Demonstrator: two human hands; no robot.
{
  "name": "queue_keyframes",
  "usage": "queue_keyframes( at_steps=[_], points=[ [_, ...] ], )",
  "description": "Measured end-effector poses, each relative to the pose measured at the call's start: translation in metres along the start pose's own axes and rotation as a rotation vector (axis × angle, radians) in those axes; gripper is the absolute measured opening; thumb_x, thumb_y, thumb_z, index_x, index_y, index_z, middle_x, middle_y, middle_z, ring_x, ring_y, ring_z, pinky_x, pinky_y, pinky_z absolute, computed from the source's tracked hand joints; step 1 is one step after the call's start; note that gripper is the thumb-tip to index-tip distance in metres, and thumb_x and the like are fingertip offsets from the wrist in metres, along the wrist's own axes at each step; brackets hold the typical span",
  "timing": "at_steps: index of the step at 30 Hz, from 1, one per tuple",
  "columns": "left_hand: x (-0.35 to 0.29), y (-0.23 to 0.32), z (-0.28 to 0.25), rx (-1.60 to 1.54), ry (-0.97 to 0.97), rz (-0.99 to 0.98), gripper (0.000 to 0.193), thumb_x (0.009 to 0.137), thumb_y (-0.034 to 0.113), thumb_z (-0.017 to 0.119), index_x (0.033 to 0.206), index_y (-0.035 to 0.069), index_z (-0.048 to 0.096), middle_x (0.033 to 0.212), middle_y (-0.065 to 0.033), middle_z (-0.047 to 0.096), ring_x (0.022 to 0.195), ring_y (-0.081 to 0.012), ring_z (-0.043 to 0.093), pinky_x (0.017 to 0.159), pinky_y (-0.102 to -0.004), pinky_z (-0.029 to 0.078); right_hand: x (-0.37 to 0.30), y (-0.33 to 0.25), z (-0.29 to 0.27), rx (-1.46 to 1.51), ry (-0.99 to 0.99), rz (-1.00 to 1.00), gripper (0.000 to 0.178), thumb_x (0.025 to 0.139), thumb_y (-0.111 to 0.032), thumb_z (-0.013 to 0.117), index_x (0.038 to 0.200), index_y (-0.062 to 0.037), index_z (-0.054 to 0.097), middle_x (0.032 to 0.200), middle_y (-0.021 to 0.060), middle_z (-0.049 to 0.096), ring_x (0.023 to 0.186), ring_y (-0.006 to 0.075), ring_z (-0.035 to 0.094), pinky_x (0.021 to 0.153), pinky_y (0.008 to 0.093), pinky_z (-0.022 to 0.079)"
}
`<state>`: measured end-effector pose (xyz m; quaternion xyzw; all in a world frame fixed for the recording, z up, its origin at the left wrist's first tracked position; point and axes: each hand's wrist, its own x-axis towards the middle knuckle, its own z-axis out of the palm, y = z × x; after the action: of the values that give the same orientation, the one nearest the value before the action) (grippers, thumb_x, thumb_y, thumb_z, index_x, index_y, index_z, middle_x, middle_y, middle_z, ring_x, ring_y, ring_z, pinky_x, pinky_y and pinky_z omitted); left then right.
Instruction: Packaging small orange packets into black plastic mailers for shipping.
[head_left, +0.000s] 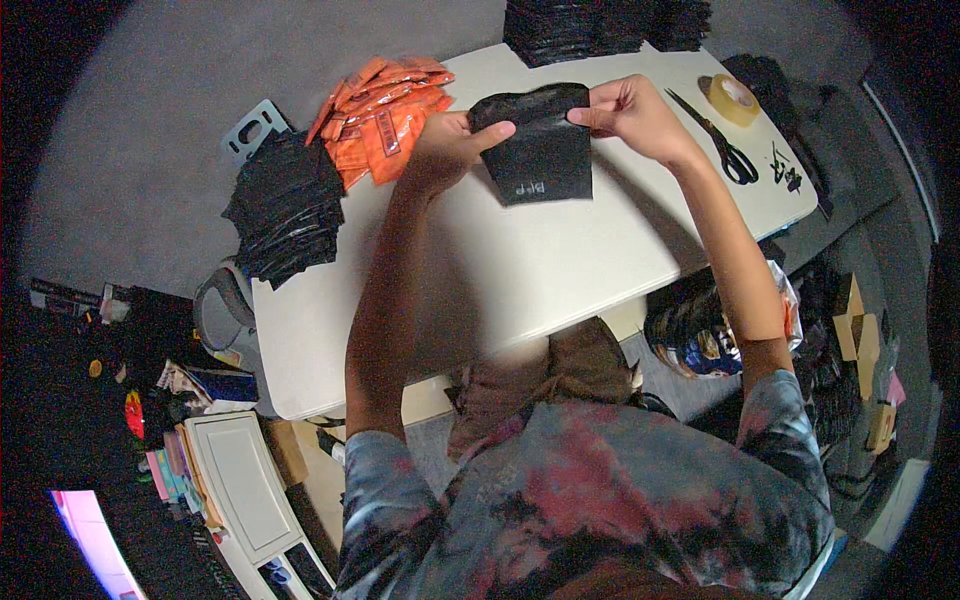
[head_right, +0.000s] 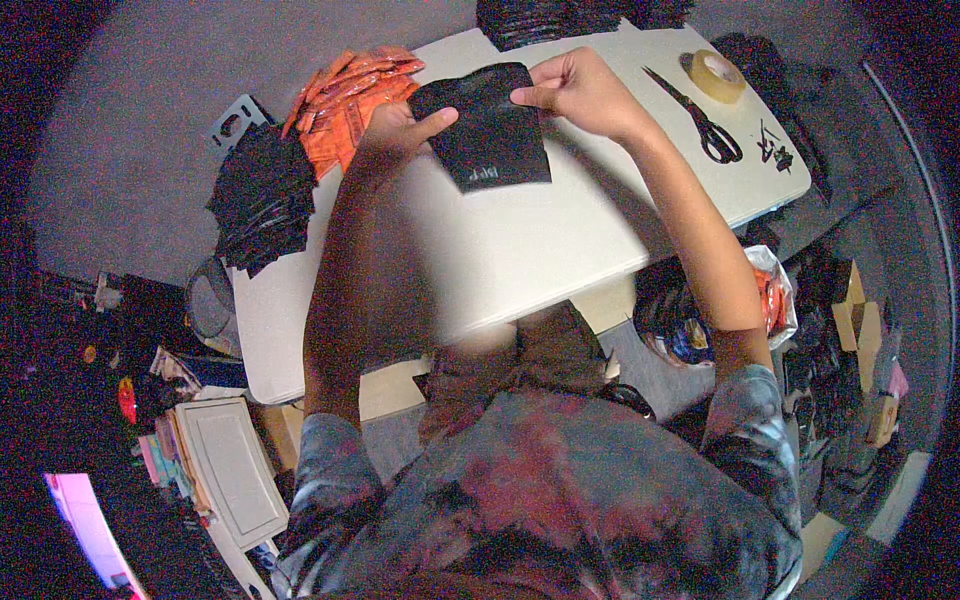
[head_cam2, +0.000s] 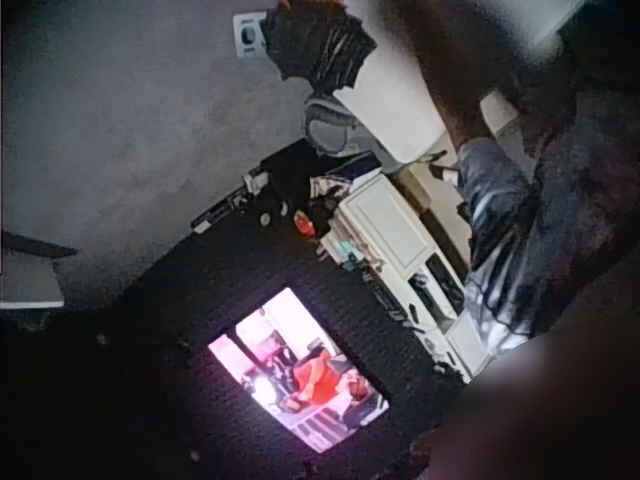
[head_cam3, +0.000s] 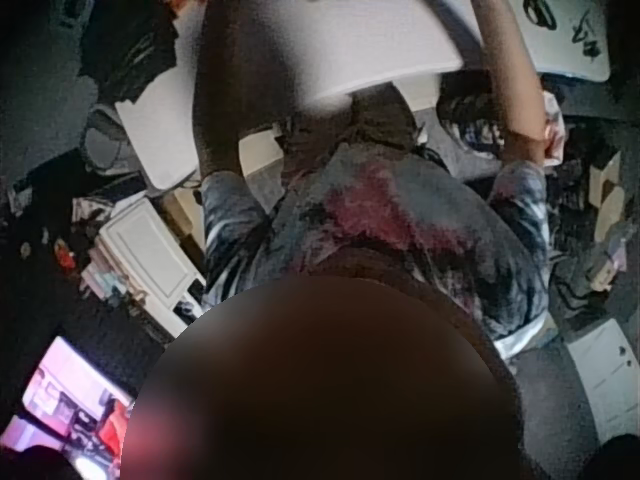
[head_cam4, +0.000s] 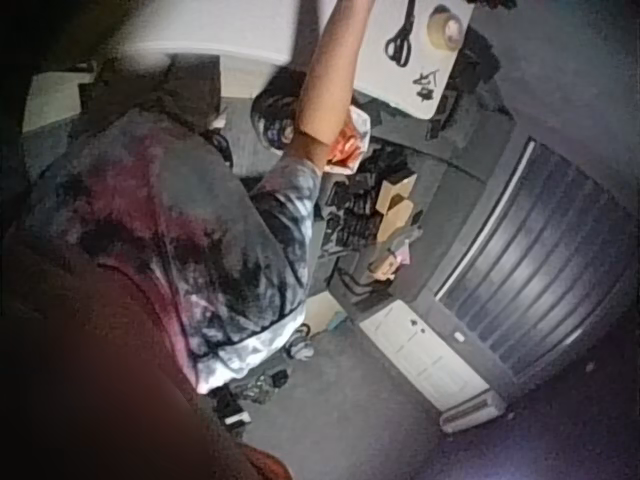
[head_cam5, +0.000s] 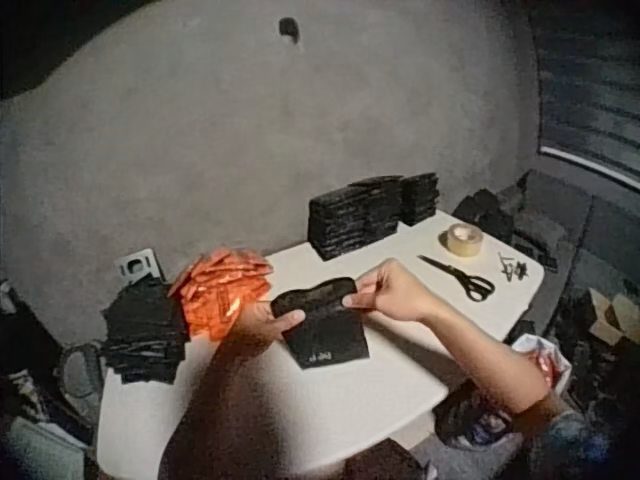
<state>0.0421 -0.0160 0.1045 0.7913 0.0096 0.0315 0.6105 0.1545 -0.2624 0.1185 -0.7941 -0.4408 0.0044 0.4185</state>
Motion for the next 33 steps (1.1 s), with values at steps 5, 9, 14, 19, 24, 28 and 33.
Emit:
queue_keyframes(
  at_steps=[5,9,14,19,24,28,33],
  points=[
    [0.007,-0.006,-0.002,0.177,0.018,0.043,0.026,0.093,0.022,0.072,0.101,-0.002,0.075,0.086,-0.0062,0.074,0.075,-0.0098,0.066,0.071,-0.0273,0.053,0.009,0.017,0.003,0.216,-0.119,0.101,0.036,0.088,-0.011,0.074,0.059,-0.0068,0.052,0.056,-0.0055,0.046,0.055,0.0054,0.042,0.052,0.0271,0.037],
    [0.016,0.002,0.009,0.473,0.244,0.208,0.024,0.089,0.021,0.074,0.105,0.003,0.076,0.08,-0.0092,0.075,0.067,-0.0094,0.066,0.064,-0.029,0.053,0.029,0.036,0.019,0.103,0.099,0.0,0.017,0.086,-0.004,0.07,0.07,0.0013,0.065,0.071,0.004,0.068,0.072,0.0109,0.064,0.066,0.0272,0.05],
    [-0.019,0.0,0.046,0.816,0.338,0.418,0.04,0.085,0.031,0.078,0.116,0.007,0.072,0.098,-0.0153,0.075,0.083,-0.0238,0.074,0.08,-0.0348,0.056,0.011,0.045,0.015,0.206,0.104,-0.073,0.022,0.079,0.006,0.061,0.093,-0.0002,0.076,0.109,0.0178,0.072,0.112,0.0232,0.066,0.098,0.0335,0.049],
    [-0.036,-0.026,0.069,0.666,-0.069,0.487,0.044,0.09,0.024,0.071,0.128,0.004,0.064,0.126,-0.0187,0.065,0.121,-0.0291,0.062,0.104,-0.0393,0.048,-0.025,0.087,0.002,-0.069,-0.17,0.189,0.035,0.074,0.011,0.053,0.1,0.0016,0.075,0.13,0.0226,0.063,0.127,0.0318,0.059,0.107,0.0375,0.045],
    [0.026,-0.086,0.05,0.824,-0.057,0.579,0.042,0.098,0.019,0.054,0.136,0.0,0.055,0.142,-0.0192,0.054,0.136,-0.0336,0.048,0.113,-0.0423,0.038,-0.025,0.036,0.069,-0.287,0.138,-0.059,0.057,0.103,-0.041,0.045,0.132,0.007,0.055,0.14,0.0295,0.052,0.133,0.0423,0.048,0.114,0.0441,0.037],
    [0.057,-0.144,0.054,1.009,-0.154,0.717,0.055,0.097,0.025,0.051,0.146,0.003,0.041,0.155,-0.0228,0.034,0.144,-0.0405,0.031,0.118,-0.0601,0.02,-0.024,0.015,0.126,-0.439,-0.039,-0.06,0.071,0.105,-0.048,0.035,0.144,0.011,0.037,0.152,0.031,0.034,0.145,0.0458,0.027,0.121,0.0464,0.023],
    [0.039,-0.123,0.066,0.976,-0.108,0.701,0.063,0.096,0.037,0.05,0.15,0.008,0.038,0.158,-0.0178,0.032,0.145,-0.038,0.03,0.118,-0.0567,0.022,-0.03,0.028,0.132,-0.498,-0.098,-0.043,0.08,0.104,-0.054,0.03,0.145,0.0157,0.032,0.152,0.0356,0.03,0.145,0.0508,0.022,0.122,0.0507,0.018]
  ],
)
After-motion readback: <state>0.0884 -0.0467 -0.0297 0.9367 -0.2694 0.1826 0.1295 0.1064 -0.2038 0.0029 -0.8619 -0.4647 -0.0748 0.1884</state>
